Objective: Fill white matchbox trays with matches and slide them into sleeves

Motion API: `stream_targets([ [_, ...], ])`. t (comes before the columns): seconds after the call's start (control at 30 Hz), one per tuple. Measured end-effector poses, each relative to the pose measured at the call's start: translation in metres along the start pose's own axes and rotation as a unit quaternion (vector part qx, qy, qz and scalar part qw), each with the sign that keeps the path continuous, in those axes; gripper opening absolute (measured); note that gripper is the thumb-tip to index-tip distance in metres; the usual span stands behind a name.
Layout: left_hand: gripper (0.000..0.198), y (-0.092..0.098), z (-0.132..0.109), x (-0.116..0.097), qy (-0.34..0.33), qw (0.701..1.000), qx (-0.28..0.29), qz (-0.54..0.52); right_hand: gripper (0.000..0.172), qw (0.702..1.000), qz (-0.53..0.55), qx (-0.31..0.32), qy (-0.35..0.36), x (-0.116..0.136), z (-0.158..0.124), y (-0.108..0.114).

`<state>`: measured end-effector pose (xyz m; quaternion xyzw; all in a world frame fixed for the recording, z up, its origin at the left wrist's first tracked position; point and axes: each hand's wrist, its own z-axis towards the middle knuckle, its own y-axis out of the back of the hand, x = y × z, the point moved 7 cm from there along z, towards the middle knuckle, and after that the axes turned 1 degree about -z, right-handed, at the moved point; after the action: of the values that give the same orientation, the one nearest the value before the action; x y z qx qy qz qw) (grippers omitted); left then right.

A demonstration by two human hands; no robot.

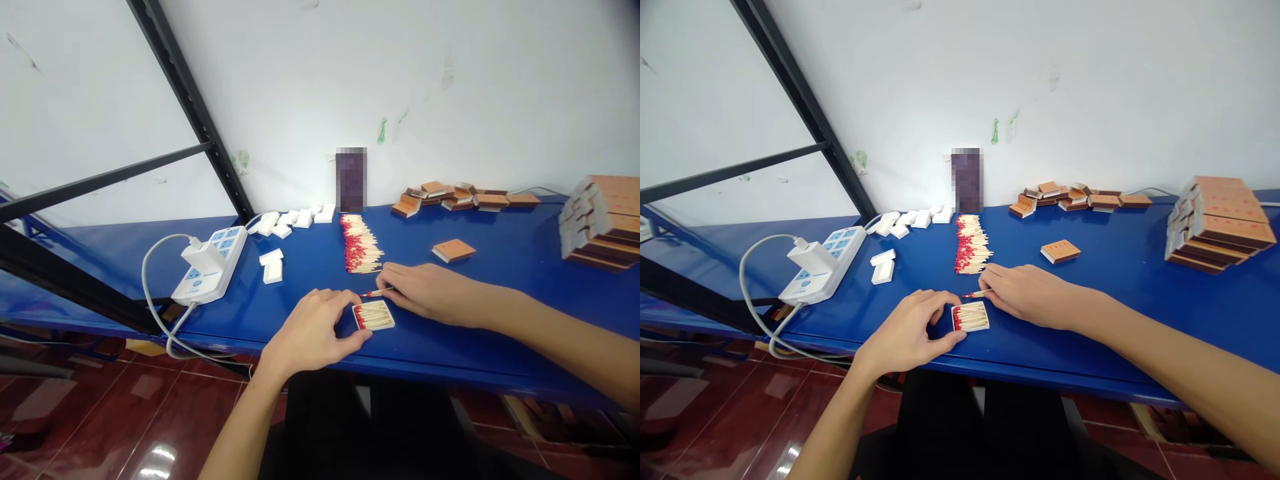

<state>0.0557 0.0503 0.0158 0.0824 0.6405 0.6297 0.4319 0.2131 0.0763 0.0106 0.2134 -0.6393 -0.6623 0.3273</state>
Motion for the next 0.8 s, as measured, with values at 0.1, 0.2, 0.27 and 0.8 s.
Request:
stream_targets([
  [0.1,0.027,0.0,-0.0005,-0.0004,-0.001,1.0,0.0,0.001,0.019,1.0,-0.004,0.006,-0.002,0.0008,-0.0007,-0.0005],
  [0.2,0.027,0.0,-0.0005,-0.0003,-0.001,1.0,0.0,0.002,0.013,1.0,-0.003,0.011,-0.01,0.0002,-0.0015,-0.0003],
  [0.27,0.028,0.0001,-0.0002,-0.0002,0.0,1.0,0.001,0.002,0.012,1.0,-0.003,0.013,-0.018,-0.0007,-0.0016,0.0001],
  [0.8,0.028,0.0009,0.0004,-0.0008,-0.005,1.0,-0.004,-0.004,0.019,0.999,-0.051,0.001,0.01,-0.0015,-0.0021,-0.0009],
])
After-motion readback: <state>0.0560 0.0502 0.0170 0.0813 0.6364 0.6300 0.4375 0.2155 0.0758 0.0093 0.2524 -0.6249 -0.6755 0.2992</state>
